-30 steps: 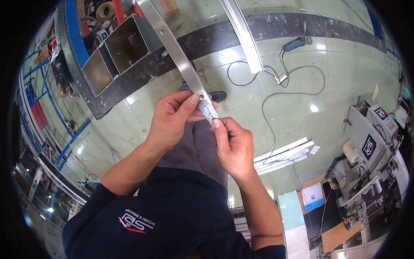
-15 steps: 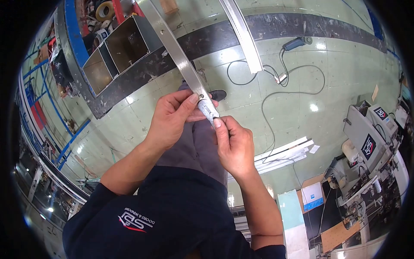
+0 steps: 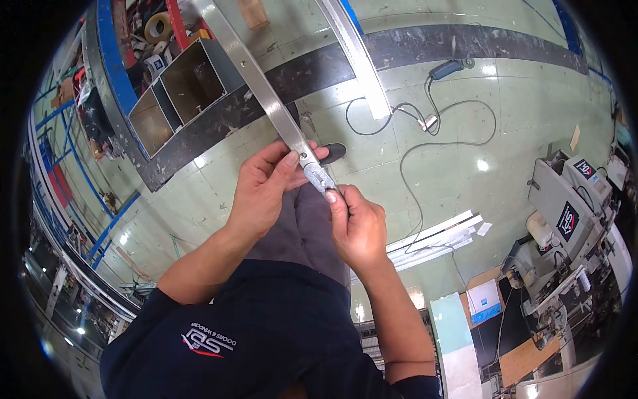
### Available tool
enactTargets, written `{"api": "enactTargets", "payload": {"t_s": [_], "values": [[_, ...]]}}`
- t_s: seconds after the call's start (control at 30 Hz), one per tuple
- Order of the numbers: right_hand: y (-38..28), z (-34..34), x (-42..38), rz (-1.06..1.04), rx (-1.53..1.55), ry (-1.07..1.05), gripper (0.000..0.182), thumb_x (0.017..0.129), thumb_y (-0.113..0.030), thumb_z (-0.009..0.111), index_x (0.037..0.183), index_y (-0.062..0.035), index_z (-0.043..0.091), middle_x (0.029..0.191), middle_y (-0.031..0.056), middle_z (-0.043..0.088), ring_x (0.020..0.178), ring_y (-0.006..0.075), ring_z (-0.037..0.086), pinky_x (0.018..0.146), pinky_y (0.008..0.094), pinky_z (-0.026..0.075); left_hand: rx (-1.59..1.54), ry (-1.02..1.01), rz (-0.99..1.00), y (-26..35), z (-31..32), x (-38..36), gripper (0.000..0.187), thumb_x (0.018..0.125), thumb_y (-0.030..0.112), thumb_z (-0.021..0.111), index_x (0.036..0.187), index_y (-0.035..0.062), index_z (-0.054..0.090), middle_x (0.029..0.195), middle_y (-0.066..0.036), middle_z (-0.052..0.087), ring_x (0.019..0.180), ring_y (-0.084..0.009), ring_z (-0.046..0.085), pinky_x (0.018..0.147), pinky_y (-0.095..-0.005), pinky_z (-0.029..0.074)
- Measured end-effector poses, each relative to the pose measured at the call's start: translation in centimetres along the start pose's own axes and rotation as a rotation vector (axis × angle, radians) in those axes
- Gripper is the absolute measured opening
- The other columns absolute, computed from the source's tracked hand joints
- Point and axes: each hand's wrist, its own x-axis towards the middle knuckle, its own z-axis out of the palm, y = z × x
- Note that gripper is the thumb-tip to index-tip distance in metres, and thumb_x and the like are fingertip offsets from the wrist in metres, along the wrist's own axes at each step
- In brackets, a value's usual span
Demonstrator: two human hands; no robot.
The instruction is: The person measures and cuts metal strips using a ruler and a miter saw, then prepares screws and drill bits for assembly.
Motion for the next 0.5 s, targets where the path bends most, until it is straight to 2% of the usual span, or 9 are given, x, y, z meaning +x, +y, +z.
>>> {"api": "enactTargets", "payload": {"t_s": [0.03, 0.1, 0.2, 0.3, 0.43, 0.5], "values": [[-0.2, 0.1, -0.1, -0.011, 0.0, 0.031, 0.02, 0.104, -0.018, 0.063, 0.092, -0.0014, 0.064, 0.058, 0.012, 0.058, 0.049, 0.0265, 0.058, 0.052, 0.0376, 0.046, 0.002, 0.0, 0.004, -0.1, 0.0, 0.0, 0.03, 0.111, 0.017, 0.05, 0.129, -0.0002, 0.066, 0.125, -0.008, 0.073, 0.109, -0.0106, 0.066, 0.096, -0.0295, 0.055], [0.0, 0.2, -0.4, -0.055, -0.024, 0.055, 0.021, 0.104, -0.018, 0.064, 0.092, -0.0017, 0.063, 0.059, 0.0133, 0.058, 0.05, 0.0294, 0.059, 0.052, 0.0394, 0.046, 0.007, 0.002, 0.014, -0.3, 0.0, 0.0, 0.029, 0.111, 0.017, 0.05, 0.13, 0.0009, 0.066, 0.125, -0.007, 0.073, 0.107, -0.0095, 0.065, 0.095, -0.0287, 0.054], [1.1, 0.2, -0.8, -0.047, -0.082, 0.044, 0.022, 0.104, -0.019, 0.064, 0.09, -0.0023, 0.062, 0.058, 0.0148, 0.057, 0.05, 0.0333, 0.059, 0.05, 0.0416, 0.045, -0.007, -0.015, 0.018, -0.2, -0.1, 0.1, 0.033, 0.111, 0.02, 0.052, 0.134, -0.0021, 0.061, 0.132, -0.015, 0.069, 0.118, -0.0231, 0.069, 0.103, -0.0379, 0.055], [1.9, 0.3, -0.4, -0.051, -0.109, 0.042, 0.024, 0.104, -0.02, 0.064, 0.087, -0.0029, 0.06, 0.057, 0.0151, 0.055, 0.049, 0.0354, 0.057, 0.049, 0.0425, 0.043, -0.076, -0.023, 0.031, -0.3, 0.0, 0.1, 0.035, 0.11, 0.022, 0.054, 0.137, -0.0006, 0.06, 0.131, -0.015, 0.069, 0.118, -0.0231, 0.068, 0.105, -0.038, 0.053], [2.0, 0.2, -0.5, -0.031, -0.099, 0.037, 0.026, 0.104, -0.021, 0.064, 0.086, -0.0032, 0.059, 0.056, 0.0147, 0.054, 0.048, 0.0361, 0.056, 0.049, 0.0425, 0.042, -0.048, -0.027, -0.02, 0.0, -0.3, 0.0, 0.038, 0.11, 0.023, 0.054, 0.141, 0.0013, 0.058, 0.138, -0.013, 0.065, 0.124, -0.022, 0.065, 0.107, -0.0387, 0.051], [2.5, 0.2, -0.7, 0.007, -0.126, 0.028, 0.03, 0.107, -0.021, 0.06, 0.084, -0.0019, 0.059, 0.056, 0.0072, 0.052, 0.048, 0.0199, 0.05, 0.049, 0.035, 0.04, -0.06, -0.043, 0.011, -0.3, -0.3, 0.1, 0.039, 0.11, 0.023, 0.054, 0.143, 0.0024, 0.057, 0.143, -0.013, 0.062, 0.128, -0.021, 0.062, 0.109, -0.0387, 0.05]]}}
